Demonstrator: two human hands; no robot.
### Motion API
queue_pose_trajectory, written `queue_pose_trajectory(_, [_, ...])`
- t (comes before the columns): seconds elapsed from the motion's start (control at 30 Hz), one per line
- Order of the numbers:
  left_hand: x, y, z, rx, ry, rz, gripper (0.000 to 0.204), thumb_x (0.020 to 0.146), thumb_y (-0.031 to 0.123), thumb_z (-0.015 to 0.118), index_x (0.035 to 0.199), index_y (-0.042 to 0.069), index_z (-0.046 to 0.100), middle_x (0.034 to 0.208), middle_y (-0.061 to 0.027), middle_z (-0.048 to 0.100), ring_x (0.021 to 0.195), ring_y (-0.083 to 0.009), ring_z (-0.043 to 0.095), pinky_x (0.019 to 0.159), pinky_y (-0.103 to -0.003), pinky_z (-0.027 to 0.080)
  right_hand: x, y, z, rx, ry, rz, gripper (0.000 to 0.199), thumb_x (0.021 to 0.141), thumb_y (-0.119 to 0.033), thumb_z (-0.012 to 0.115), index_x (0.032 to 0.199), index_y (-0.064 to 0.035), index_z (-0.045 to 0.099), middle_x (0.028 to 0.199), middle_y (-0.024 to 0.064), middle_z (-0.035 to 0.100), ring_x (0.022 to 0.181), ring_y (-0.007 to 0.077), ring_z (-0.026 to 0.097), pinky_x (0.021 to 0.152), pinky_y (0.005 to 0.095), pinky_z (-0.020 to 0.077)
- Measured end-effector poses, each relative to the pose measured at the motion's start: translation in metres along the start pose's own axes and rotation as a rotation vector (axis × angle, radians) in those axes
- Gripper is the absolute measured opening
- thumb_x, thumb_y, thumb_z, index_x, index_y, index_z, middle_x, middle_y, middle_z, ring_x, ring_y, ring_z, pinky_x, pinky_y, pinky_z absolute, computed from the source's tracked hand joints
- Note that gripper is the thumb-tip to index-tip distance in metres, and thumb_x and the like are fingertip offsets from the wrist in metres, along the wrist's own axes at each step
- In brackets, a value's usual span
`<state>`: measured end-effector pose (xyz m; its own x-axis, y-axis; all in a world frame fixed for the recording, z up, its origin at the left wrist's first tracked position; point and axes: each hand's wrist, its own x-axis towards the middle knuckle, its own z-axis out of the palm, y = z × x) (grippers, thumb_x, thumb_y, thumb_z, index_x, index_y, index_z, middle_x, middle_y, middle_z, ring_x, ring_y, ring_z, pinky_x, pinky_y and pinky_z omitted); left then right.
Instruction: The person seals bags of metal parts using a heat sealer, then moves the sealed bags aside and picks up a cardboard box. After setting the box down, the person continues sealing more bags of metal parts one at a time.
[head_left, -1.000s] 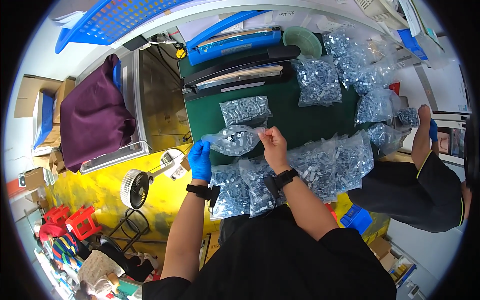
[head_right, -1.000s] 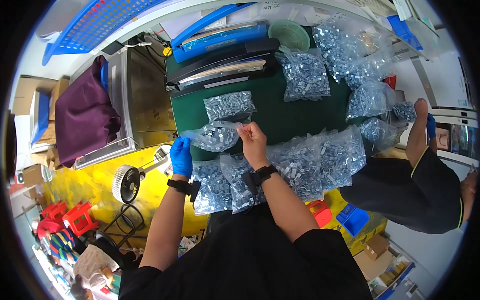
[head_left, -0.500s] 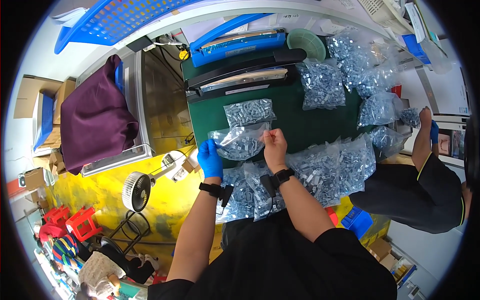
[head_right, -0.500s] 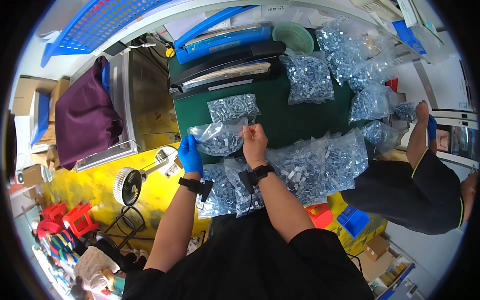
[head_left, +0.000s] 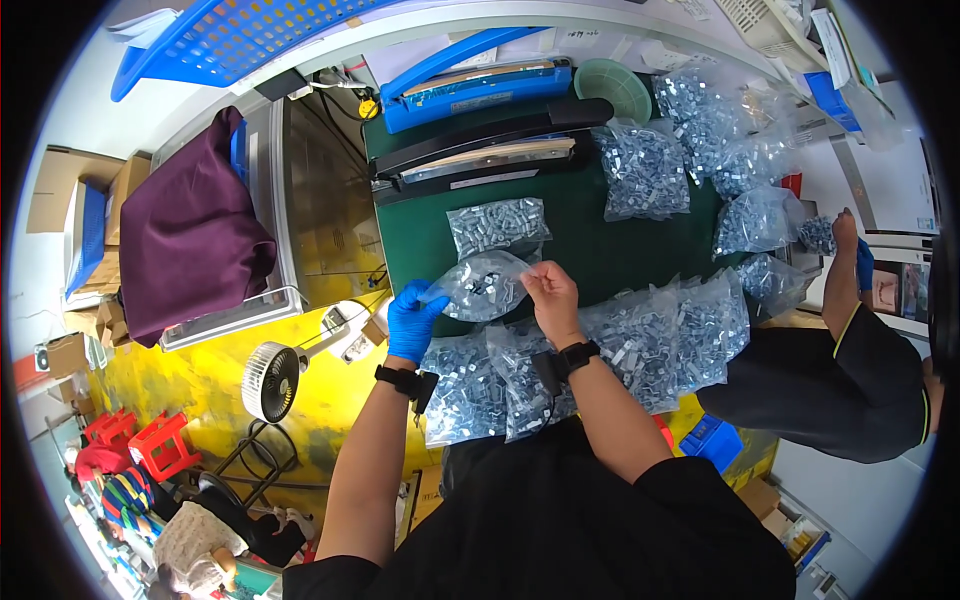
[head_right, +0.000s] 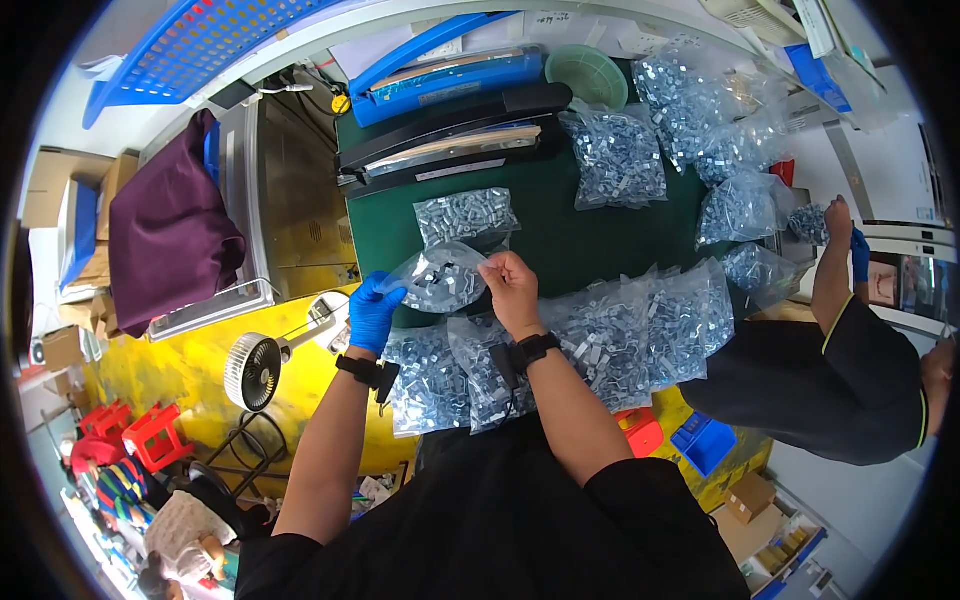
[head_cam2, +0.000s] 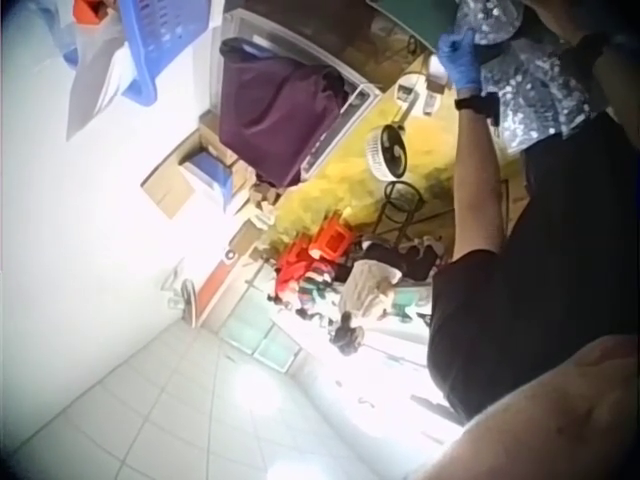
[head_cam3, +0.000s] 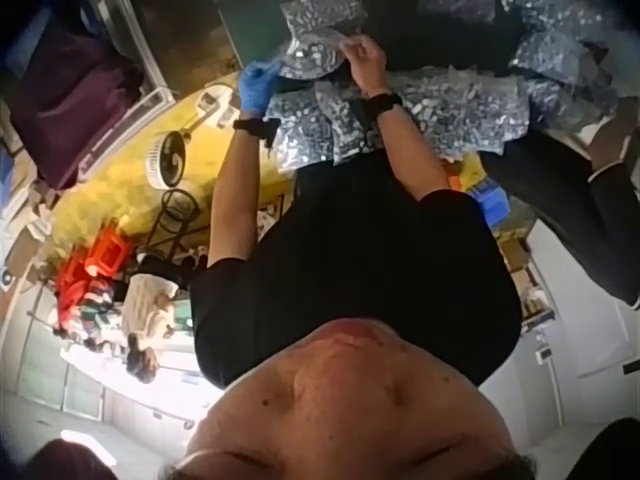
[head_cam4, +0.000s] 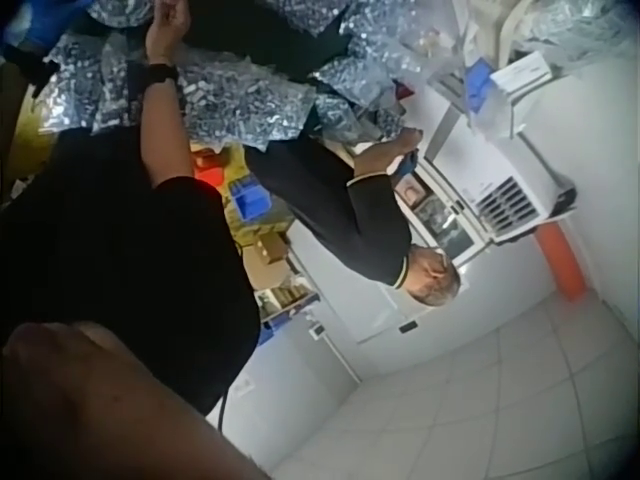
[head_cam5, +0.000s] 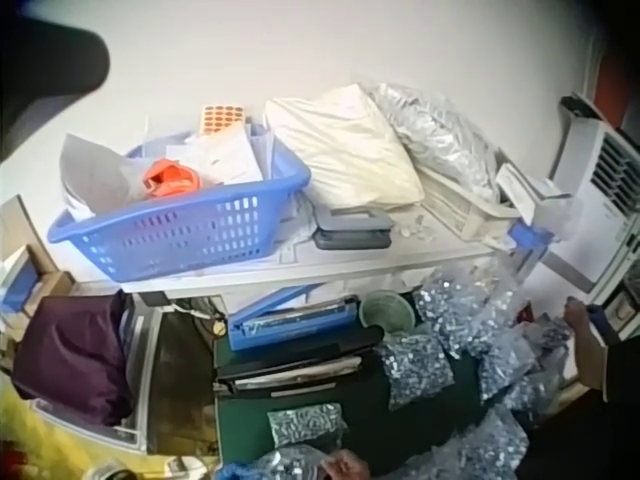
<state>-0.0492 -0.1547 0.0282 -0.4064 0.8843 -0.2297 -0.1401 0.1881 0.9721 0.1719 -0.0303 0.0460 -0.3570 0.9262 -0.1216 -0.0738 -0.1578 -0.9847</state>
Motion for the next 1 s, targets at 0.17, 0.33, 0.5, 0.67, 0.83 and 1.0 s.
queue_pose_trajectory(0.17, [-0.014, 0.007, 0.005, -0.074, 0.048, 0.082, 0.014, 0.082, -0.003, 0.069, 0.092, 0.006, 0.064, 0.105, -0.0035, 0.063, 0.097, -0.0140, 0.059, 0.091, -0.027, 0.044, -0.006, -0.004, 0.000, 0.105, 0.036, -0.010, 0.007, 0.094, -0.009, 0.062, 0.094, -0.0029, 0.058, 0.084, -0.0024, 0.059, 0.079, 0.0031, 0.052, 0.073, 0.0176, 0.0410])
queue_pose_trajectory(0.33, [-0.009, 0.038, 0.023, -0.175, 0.026, 0.040, 0.008, 0.086, 0.004, 0.068, 0.094, 0.005, 0.065, 0.101, -0.0023, 0.063, 0.089, -0.0140, 0.058, 0.087, -0.027, 0.045, -0.007, -0.009, 0.002, 0.130, 0.059, 0.023, 0.008, 0.095, -0.010, 0.059, 0.092, -0.0032, 0.057, 0.087, -0.0007, 0.062, 0.081, 0.0039, 0.054, 0.076, 0.0191, 0.0423])
queue_pose_trajectory(0.5, [-0.007, 0.017, 0.004, 0.068, -0.080, 0.065, 0.012, 0.089, 0.009, 0.067, 0.100, 0.005, 0.065, 0.104, -0.0023, 0.065, 0.090, -0.0125, 0.058, 0.086, -0.027, 0.044, -0.010, -0.005, 0.006, 0.123, 0.080, 0.048, 0.010, 0.096, -0.012, 0.058, 0.091, -0.0034, 0.056, 0.087, 0.0011, 0.065, 0.081, 0.0059, 0.058, 0.077, 0.0209, 0.0444])
queue_pose_trajectory(0.67, [-0.010, 0.000, 0.023, -0.141, 0.239, 0.011, 0.009, 0.090, 0.011, 0.067, 0.094, 0.004, 0.063, 0.094, 0.0001, 0.066, 0.082, -0.0076, 0.054, 0.080, -0.026, 0.045, -0.007, -0.010, 0.017, -0.063, 0.188, 0.049, 0.015, 0.096, -0.014, 0.058, 0.087, -0.0028, 0.056, 0.081, 0.0024, 0.065, 0.075, 0.0083, 0.060, 0.073, 0.0231, 0.0470])
queue_pose_trajectory(0.83, [-0.002, 0.009, 0.035, -0.123, 0.399, 0.014, 0.008, 0.091, 0.011, 0.067, 0.089, 0.004, 0.064, 0.086, 0.0026, 0.063, 0.077, -0.0063, 0.051, 0.074, -0.024, 0.044, 0.001, -0.002, 0.025, -0.241, 0.312, 0.056, 0.018, 0.095, -0.017, 0.059, 0.085, -0.0015, 0.057, 0.076, 0.0044, 0.065, 0.070, 0.0098, 0.061, 0.067, 0.0254, 0.0484])
queue_pose_trajectory(1.0, [-0.006, 0.004, 0.035, -0.059, 0.412, -0.022, 0.012, 0.093, 0.013, 0.064, 0.085, 0.004, 0.063, 0.080, 0.0028, 0.062, 0.076, -0.0058, 0.050, 0.072, -0.024, 0.044, 0.001, 0.002, 0.017, -0.319, 0.338, 0.122, 0.022, 0.094, -0.019, 0.062, 0.084, -0.0003, 0.056, 0.072, 0.0059, 0.066, 0.066, 0.0116, 0.062, 0.061, 0.0283, 0.0486])
